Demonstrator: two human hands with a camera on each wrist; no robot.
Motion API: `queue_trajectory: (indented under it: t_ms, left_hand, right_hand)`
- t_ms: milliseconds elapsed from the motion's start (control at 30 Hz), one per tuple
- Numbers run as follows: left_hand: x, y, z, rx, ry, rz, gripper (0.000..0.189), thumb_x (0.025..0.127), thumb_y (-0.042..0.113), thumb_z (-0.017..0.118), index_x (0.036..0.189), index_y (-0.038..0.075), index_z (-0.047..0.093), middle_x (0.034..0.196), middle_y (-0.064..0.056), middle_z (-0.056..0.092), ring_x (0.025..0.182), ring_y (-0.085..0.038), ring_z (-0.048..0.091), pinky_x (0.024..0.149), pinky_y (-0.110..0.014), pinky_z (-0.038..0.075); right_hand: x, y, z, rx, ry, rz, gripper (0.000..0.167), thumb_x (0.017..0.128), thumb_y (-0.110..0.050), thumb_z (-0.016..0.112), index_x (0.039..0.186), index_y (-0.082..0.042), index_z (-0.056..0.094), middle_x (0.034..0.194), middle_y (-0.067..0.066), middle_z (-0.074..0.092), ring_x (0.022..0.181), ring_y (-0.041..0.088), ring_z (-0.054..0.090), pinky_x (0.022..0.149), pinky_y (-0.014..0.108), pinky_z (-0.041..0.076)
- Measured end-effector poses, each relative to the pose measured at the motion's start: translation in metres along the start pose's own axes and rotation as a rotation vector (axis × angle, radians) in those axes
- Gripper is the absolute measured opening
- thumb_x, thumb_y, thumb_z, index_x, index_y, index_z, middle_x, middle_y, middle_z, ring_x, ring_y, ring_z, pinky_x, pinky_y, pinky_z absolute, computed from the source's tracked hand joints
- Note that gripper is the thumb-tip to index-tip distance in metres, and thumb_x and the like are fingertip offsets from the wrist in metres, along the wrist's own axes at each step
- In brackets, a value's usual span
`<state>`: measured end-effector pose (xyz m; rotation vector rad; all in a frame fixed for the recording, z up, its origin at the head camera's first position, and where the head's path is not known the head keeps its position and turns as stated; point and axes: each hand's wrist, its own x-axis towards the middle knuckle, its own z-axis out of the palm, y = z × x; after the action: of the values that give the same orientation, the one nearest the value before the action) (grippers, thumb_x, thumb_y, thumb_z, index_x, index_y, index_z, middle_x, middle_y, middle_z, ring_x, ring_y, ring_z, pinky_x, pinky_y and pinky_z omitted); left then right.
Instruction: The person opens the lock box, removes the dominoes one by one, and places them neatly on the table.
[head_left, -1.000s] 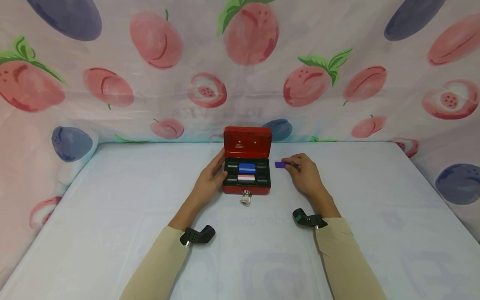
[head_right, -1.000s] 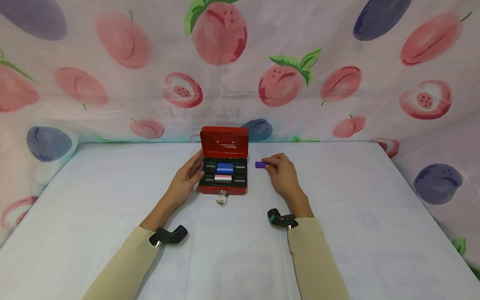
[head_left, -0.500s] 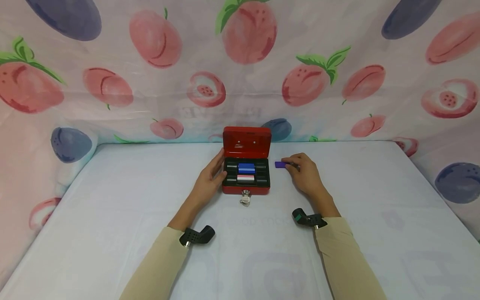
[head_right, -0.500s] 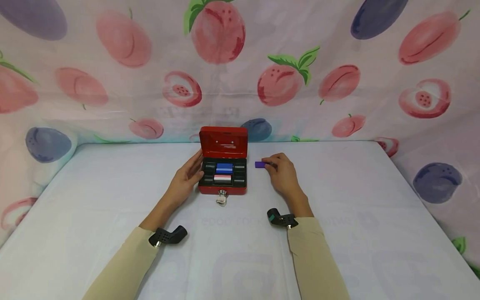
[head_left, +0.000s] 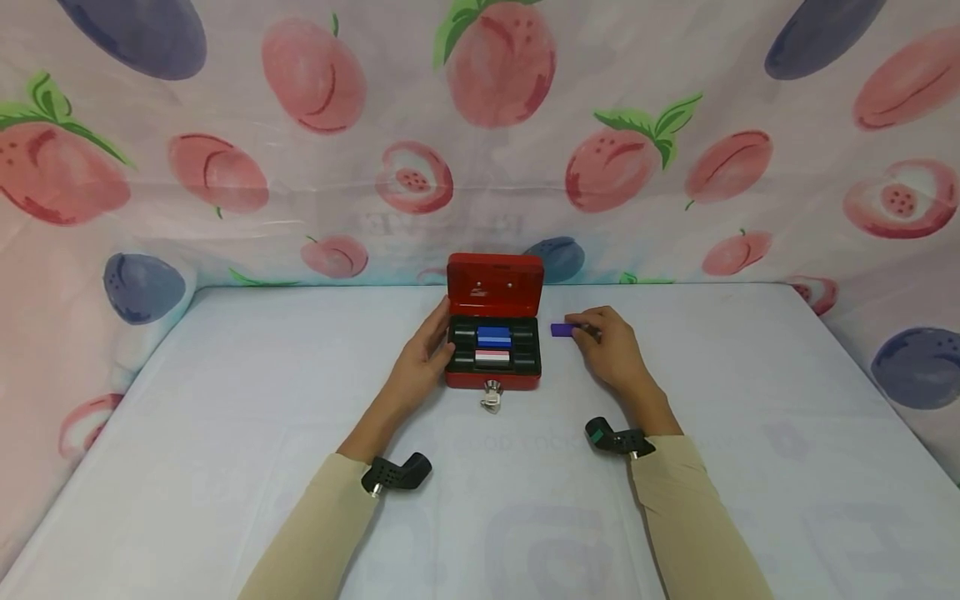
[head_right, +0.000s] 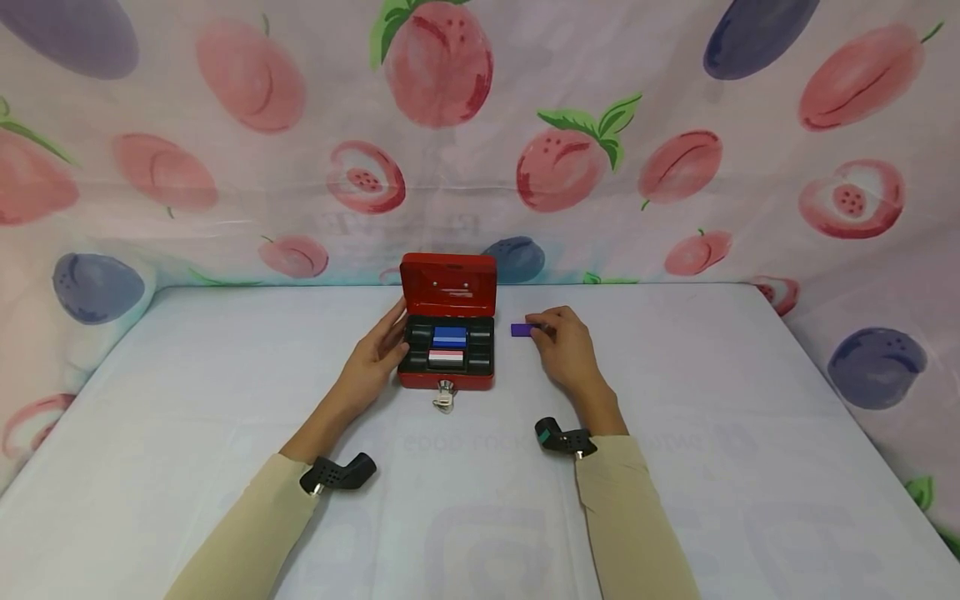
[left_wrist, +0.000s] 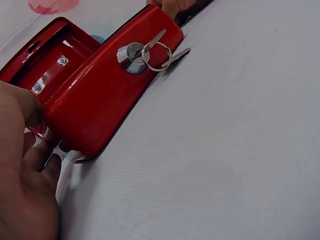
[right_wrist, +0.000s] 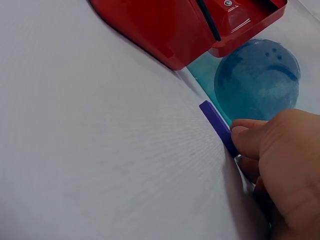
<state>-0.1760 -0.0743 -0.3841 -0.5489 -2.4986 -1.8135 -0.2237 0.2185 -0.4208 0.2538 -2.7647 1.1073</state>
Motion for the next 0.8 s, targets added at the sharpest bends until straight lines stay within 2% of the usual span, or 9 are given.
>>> queue_trajectory:
  t_ms: [200, 433, 500, 633, 800]
  left_hand:
    - [0.001, -0.002, 0.001, -0.004, 0.005, 0.009, 0.062, 0.096, -0.007, 0.043, 0.152, 0.003, 0.018, 0.155, -0.016, 0.024, 0.137, -0.034, 0.031, 0.111, -0.044, 0.028]
    - [0.009, -0.035, 0.006, -0.010, 0.024, 0.019, 0.065, 0.097, -0.004, 0.043, 0.154, 0.015, 0.018, 0.157, -0.007, 0.021, 0.137, -0.030, 0.031, 0.111, -0.044, 0.027]
    - [0.010, -0.038, 0.006, -0.018, 0.029, 0.023, 0.066, 0.096, -0.004, 0.044, 0.154, 0.017, 0.019, 0.156, -0.005, 0.021, 0.137, -0.030, 0.032, 0.110, -0.044, 0.028]
    - [0.009, -0.039, 0.006, -0.034, 0.035, 0.028, 0.067, 0.096, -0.003, 0.045, 0.154, 0.019, 0.020, 0.156, -0.003, 0.021, 0.135, -0.029, 0.034, 0.109, -0.043, 0.031]
    - [0.008, -0.037, 0.006, -0.034, 0.042, 0.024, 0.066, 0.095, -0.003, 0.045, 0.154, 0.016, 0.021, 0.155, -0.006, 0.024, 0.134, -0.031, 0.035, 0.109, -0.045, 0.031]
  right_hand:
    - [0.001, -0.003, -0.002, 0.023, 0.054, -0.050, 0.026, 0.095, -0.007, 0.056, 0.118, -0.004, 0.067, 0.112, 0.015, 0.055, 0.089, 0.026, 0.052, 0.074, 0.039, 0.045]
    - [0.002, -0.014, -0.009, 0.038, 0.097, -0.033, 0.026, 0.095, -0.011, 0.058, 0.119, -0.008, 0.067, 0.108, 0.010, 0.059, 0.091, 0.023, 0.052, 0.071, 0.035, 0.042]
    - [0.003, -0.018, -0.011, 0.055, 0.099, -0.038, 0.025, 0.095, -0.011, 0.059, 0.119, -0.008, 0.067, 0.107, 0.010, 0.060, 0.091, 0.023, 0.052, 0.072, 0.034, 0.042]
    - [0.005, -0.027, -0.013, 0.091, 0.079, -0.059, 0.025, 0.095, -0.011, 0.060, 0.119, -0.008, 0.067, 0.106, 0.010, 0.062, 0.091, 0.022, 0.053, 0.072, 0.033, 0.044]
    - [0.006, -0.039, -0.014, 0.125, 0.022, -0.070, 0.025, 0.093, -0.014, 0.062, 0.117, -0.009, 0.067, 0.104, 0.008, 0.065, 0.091, 0.020, 0.055, 0.074, 0.034, 0.046]
